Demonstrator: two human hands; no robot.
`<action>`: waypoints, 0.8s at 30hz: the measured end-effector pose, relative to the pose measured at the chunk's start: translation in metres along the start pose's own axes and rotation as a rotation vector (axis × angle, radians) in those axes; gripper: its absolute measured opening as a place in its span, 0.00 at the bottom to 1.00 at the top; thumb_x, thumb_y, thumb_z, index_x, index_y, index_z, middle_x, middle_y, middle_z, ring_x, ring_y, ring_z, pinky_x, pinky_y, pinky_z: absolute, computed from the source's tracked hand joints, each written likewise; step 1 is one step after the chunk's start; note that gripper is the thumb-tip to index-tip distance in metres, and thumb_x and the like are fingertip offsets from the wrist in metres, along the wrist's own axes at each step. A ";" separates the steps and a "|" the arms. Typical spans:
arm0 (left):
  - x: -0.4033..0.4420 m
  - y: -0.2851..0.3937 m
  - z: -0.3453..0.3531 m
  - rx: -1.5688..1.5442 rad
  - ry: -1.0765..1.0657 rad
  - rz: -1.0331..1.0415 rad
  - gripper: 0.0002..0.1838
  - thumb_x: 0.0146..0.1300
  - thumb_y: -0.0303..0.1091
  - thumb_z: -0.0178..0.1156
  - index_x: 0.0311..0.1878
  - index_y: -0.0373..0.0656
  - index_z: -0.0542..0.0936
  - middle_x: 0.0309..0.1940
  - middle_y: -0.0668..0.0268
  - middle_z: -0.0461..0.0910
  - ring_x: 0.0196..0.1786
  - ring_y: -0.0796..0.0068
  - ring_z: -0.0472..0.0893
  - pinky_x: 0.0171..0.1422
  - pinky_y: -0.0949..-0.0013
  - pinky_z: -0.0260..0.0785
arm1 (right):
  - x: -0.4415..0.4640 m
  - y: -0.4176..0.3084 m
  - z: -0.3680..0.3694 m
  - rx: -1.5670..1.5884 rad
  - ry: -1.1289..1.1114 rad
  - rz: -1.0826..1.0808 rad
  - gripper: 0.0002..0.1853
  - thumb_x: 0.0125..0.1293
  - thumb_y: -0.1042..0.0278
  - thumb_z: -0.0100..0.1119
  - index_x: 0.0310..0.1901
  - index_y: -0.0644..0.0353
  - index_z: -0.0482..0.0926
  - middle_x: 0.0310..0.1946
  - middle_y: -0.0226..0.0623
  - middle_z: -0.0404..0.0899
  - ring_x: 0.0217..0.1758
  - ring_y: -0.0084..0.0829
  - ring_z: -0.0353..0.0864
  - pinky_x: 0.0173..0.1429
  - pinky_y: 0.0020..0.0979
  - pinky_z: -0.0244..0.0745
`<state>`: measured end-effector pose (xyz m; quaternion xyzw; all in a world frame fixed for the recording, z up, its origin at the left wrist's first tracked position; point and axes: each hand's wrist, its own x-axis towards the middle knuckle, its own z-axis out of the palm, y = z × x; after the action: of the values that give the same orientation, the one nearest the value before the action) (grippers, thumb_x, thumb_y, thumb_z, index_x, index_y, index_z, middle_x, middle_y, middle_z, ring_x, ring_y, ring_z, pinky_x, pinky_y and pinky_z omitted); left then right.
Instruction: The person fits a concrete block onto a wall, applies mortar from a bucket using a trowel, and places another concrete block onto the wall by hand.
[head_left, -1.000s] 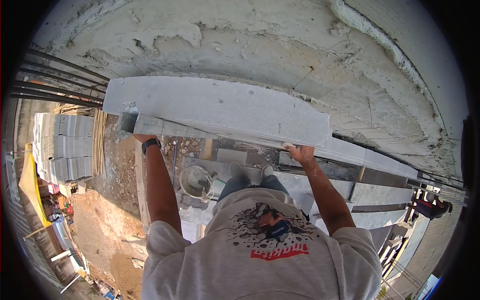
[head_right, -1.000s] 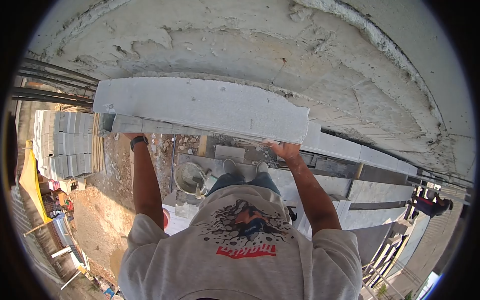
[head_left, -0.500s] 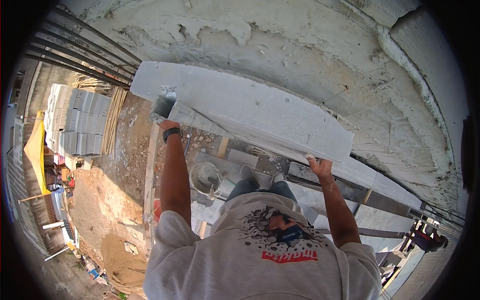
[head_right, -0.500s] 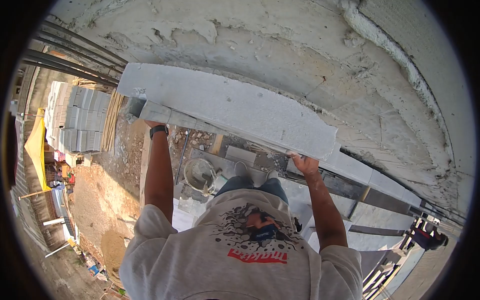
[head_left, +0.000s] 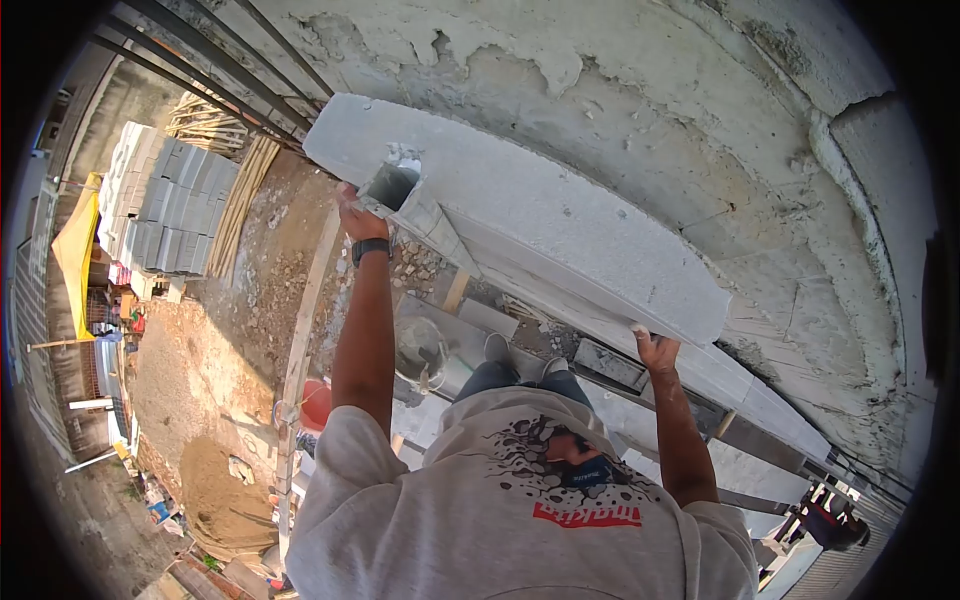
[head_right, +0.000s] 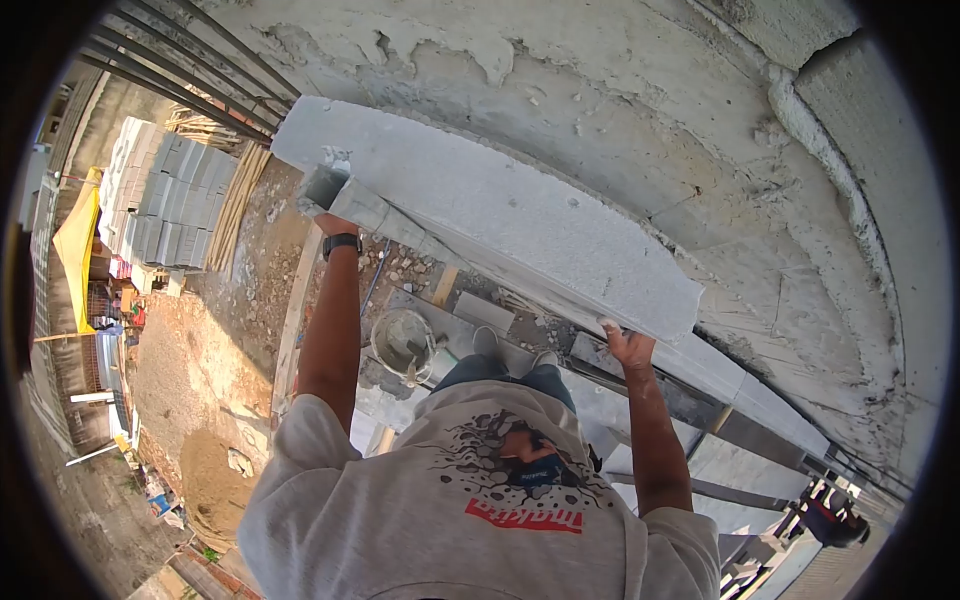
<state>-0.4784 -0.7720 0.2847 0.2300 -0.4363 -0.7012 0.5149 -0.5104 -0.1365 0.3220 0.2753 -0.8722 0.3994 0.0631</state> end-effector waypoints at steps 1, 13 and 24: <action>-0.001 -0.001 0.001 0.158 -0.004 0.089 0.29 0.81 0.51 0.41 0.54 0.31 0.77 0.48 0.52 0.82 0.48 0.60 0.80 0.57 0.60 0.71 | -0.001 0.002 0.001 -0.089 0.024 -0.056 0.38 0.66 0.48 0.70 0.65 0.72 0.70 0.61 0.52 0.76 0.63 0.51 0.75 0.72 0.47 0.64; -0.014 0.022 0.023 0.207 0.127 0.040 0.33 0.81 0.55 0.38 0.52 0.30 0.79 0.45 0.58 0.84 0.47 0.70 0.80 0.55 0.65 0.71 | -0.002 0.014 0.001 -0.039 0.059 -0.049 0.31 0.66 0.48 0.70 0.57 0.69 0.78 0.53 0.53 0.82 0.56 0.57 0.80 0.66 0.50 0.70; -0.001 -0.006 0.001 0.224 0.090 0.069 0.32 0.82 0.55 0.39 0.48 0.31 0.79 0.39 0.61 0.79 0.42 0.72 0.77 0.49 0.67 0.71 | -0.005 0.018 -0.003 -0.029 -0.022 0.006 0.33 0.65 0.48 0.71 0.59 0.70 0.76 0.55 0.53 0.80 0.58 0.54 0.79 0.67 0.49 0.69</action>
<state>-0.4821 -0.7698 0.2803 0.3022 -0.4961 -0.6189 0.5287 -0.5164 -0.1228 0.3100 0.2762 -0.8794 0.3837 0.0563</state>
